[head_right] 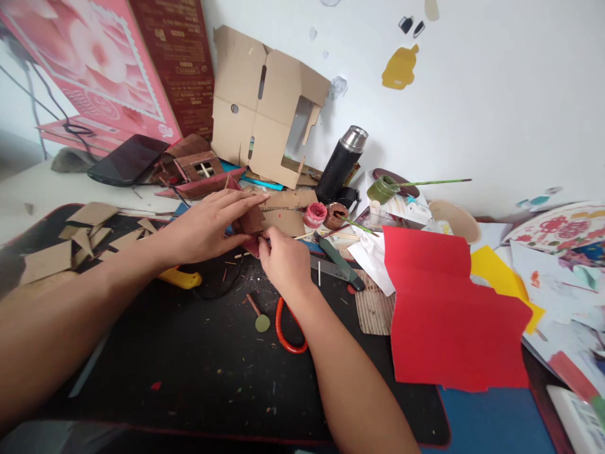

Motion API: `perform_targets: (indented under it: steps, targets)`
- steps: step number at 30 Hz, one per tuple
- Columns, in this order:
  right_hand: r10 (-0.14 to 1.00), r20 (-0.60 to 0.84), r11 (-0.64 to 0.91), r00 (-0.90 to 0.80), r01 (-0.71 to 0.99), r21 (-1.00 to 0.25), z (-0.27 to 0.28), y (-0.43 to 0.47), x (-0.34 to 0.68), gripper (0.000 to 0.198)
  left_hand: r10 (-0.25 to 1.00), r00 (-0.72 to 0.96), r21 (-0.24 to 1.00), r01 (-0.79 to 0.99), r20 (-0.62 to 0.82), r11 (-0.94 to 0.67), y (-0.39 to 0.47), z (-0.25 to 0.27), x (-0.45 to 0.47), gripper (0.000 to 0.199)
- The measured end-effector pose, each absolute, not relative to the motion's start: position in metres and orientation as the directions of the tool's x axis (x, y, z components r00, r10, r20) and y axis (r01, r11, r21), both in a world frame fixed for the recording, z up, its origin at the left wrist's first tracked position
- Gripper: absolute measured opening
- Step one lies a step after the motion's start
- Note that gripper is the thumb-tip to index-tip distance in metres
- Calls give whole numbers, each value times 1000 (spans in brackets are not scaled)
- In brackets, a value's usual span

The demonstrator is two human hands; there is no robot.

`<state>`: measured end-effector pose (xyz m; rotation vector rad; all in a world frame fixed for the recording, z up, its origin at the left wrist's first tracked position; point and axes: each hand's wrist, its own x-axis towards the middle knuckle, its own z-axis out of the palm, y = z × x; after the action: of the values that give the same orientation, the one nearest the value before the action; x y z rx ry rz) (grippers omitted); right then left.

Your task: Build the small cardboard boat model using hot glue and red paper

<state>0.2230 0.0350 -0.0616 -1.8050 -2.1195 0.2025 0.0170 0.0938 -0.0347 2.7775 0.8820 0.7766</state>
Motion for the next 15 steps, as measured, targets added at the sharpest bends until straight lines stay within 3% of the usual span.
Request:
perform_targets:
  steps: [15]
  targets:
    - [977, 164, 186, -139, 929, -320, -62, 34, 222, 18, 581, 694, 278, 511, 425, -813, 94, -36, 17, 74]
